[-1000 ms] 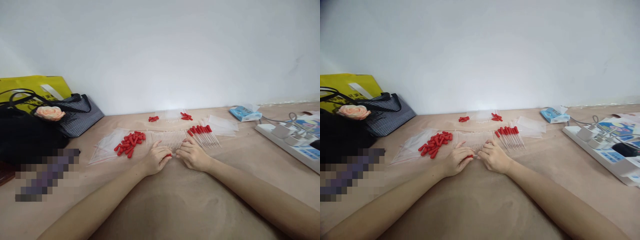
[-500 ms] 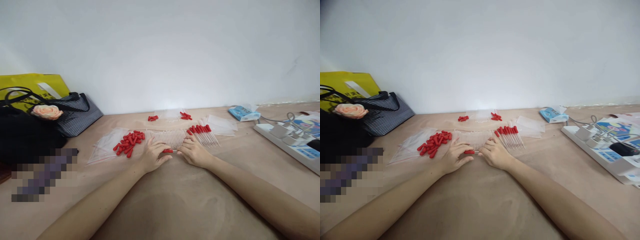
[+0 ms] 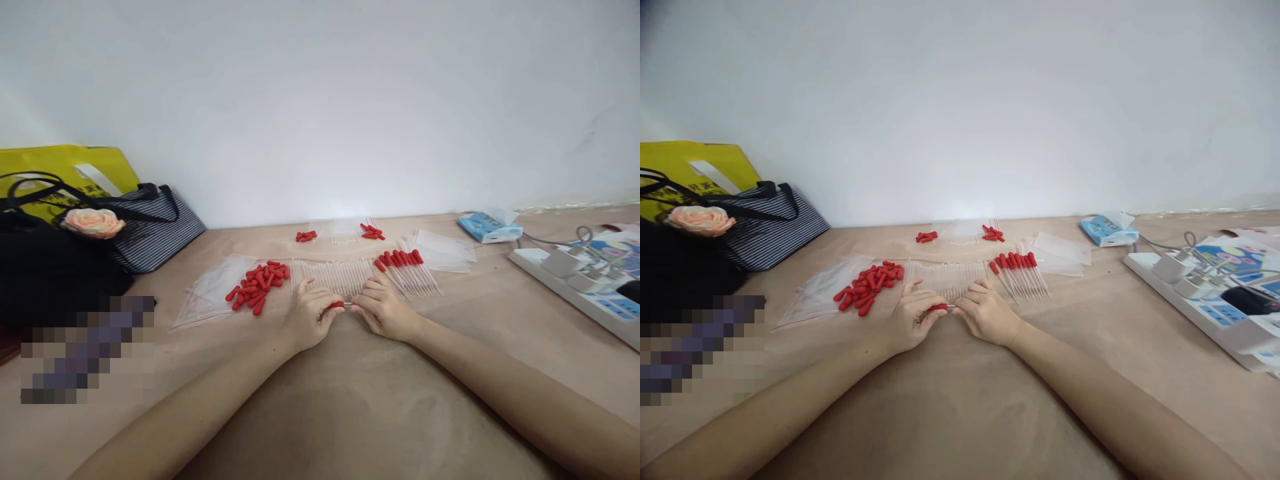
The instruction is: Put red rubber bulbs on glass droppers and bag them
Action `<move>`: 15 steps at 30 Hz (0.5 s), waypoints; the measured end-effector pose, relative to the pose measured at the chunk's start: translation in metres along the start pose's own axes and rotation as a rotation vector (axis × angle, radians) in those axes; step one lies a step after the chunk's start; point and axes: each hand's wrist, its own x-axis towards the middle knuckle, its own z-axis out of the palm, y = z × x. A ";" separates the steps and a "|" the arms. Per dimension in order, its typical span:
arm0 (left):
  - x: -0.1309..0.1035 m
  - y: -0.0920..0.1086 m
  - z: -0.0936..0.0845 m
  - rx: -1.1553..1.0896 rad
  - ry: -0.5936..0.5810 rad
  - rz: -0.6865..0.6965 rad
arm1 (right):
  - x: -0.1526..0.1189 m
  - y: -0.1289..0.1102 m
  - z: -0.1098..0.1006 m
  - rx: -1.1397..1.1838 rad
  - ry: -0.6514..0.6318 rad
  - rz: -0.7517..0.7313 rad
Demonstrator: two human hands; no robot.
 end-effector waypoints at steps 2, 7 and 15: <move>0.000 0.000 0.000 -0.010 -0.005 0.009 | -0.001 0.000 0.001 0.011 -0.008 0.003; 0.001 0.001 0.000 0.001 -0.003 0.017 | -0.001 0.000 0.003 0.055 -0.046 0.021; -0.001 -0.004 0.003 0.032 0.115 -0.055 | 0.007 0.002 -0.007 0.045 -0.112 0.060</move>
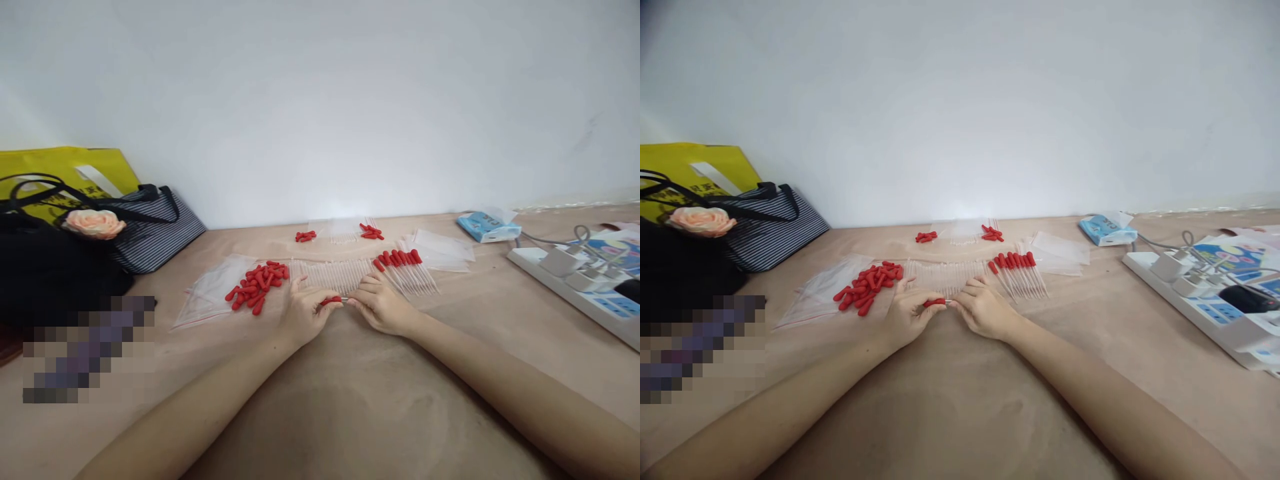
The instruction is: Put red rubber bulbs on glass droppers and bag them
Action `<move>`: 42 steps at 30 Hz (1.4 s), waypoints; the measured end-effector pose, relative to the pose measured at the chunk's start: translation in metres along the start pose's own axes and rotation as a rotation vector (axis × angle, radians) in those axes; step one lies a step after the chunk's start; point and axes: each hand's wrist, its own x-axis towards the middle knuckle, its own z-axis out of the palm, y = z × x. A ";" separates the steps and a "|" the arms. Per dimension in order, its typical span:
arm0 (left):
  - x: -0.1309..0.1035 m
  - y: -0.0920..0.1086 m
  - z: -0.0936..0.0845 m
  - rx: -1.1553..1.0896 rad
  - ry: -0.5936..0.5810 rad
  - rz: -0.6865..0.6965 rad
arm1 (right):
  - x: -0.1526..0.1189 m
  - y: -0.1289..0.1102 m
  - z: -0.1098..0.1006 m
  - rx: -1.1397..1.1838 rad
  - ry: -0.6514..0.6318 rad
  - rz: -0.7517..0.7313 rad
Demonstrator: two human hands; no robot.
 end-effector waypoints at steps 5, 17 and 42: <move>0.001 0.001 -0.001 -0.023 -0.090 0.056 | -0.002 -0.002 -0.003 0.085 -0.032 -0.027; 0.002 -0.001 0.001 0.068 -0.043 -0.031 | 0.005 0.001 -0.003 -0.083 -0.116 0.040; 0.004 -0.011 -0.007 0.315 -0.006 -0.263 | -0.012 0.065 -0.020 -0.156 -0.099 1.057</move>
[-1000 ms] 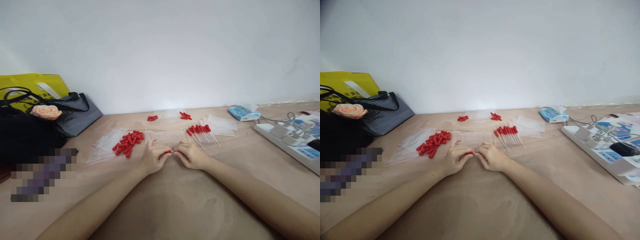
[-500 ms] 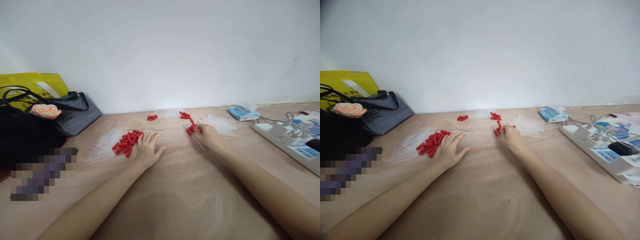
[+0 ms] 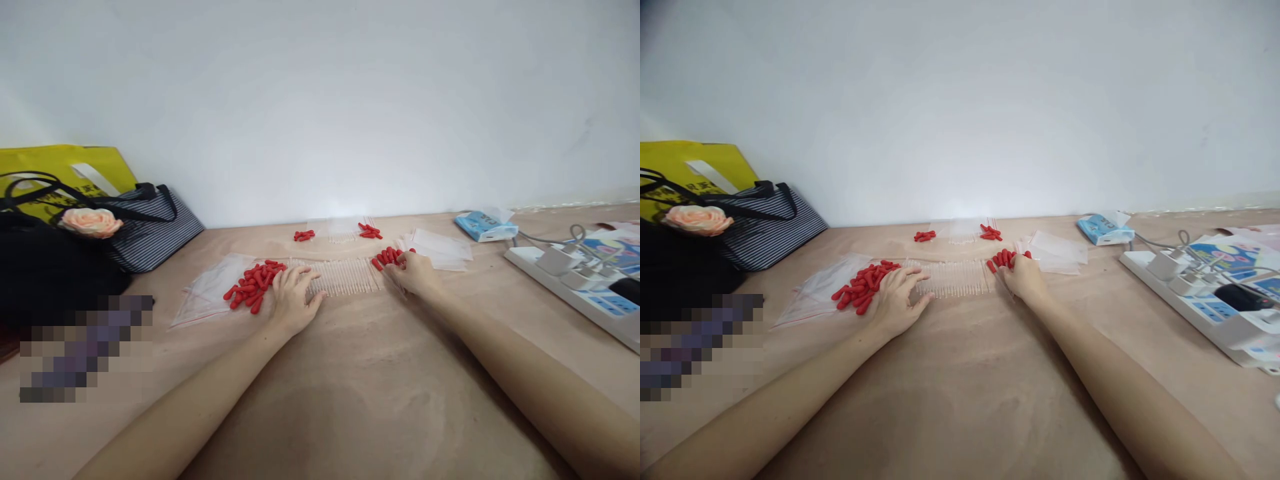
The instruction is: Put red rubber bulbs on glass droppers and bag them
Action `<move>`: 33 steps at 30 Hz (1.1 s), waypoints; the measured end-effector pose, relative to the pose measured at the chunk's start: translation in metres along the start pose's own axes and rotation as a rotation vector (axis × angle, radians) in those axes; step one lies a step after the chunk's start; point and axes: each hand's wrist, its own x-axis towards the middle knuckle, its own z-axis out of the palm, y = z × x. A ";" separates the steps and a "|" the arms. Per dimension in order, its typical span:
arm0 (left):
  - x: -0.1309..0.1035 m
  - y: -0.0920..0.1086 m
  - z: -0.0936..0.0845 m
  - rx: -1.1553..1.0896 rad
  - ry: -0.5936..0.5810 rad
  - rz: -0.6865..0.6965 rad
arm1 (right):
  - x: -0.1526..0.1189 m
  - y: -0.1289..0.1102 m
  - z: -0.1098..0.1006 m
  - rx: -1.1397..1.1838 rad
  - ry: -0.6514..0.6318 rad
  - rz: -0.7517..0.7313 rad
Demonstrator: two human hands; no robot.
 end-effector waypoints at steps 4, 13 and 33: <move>0.003 -0.001 -0.002 0.026 0.002 -0.030 | -0.003 -0.003 0.000 -0.052 0.048 -0.010; 0.039 -0.049 -0.036 0.230 -0.132 -0.388 | -0.017 -0.035 0.001 -0.207 -0.066 -0.041; 0.038 -0.082 -0.033 0.229 -0.232 -0.176 | -0.016 -0.039 0.007 -0.262 -0.067 -0.064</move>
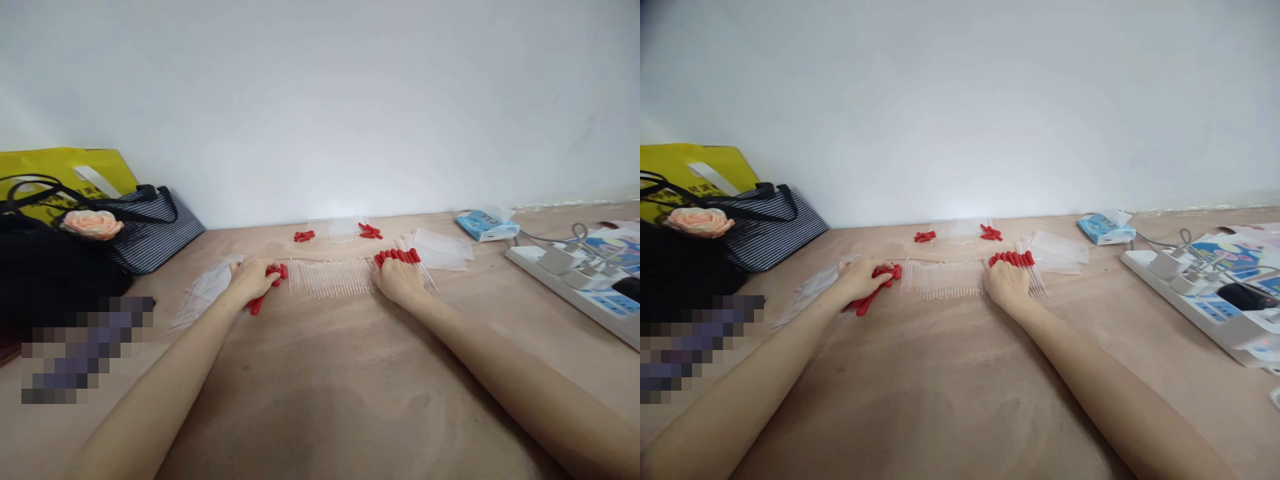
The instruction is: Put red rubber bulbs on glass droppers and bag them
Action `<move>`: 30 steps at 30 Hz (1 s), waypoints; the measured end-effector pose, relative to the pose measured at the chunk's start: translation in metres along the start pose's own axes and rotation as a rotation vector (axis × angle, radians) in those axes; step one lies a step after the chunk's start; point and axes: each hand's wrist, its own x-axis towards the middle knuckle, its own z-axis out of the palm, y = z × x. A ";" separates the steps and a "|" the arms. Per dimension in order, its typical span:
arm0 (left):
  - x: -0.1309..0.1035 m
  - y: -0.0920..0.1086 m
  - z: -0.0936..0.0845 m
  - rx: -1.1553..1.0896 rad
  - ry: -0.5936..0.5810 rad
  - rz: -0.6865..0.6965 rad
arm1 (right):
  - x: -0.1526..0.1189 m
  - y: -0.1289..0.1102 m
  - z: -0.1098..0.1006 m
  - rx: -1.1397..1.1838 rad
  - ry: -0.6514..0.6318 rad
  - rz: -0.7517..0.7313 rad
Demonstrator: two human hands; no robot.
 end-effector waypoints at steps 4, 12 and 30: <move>0.000 0.002 -0.001 0.015 0.006 -0.007 | -0.004 -0.001 0.003 0.028 0.119 -0.082; -0.005 0.039 -0.002 -0.510 0.178 0.154 | -0.009 0.010 0.023 0.398 0.298 -0.520; -0.043 0.086 0.027 -0.786 0.101 0.200 | -0.028 0.000 0.022 0.323 0.313 -0.752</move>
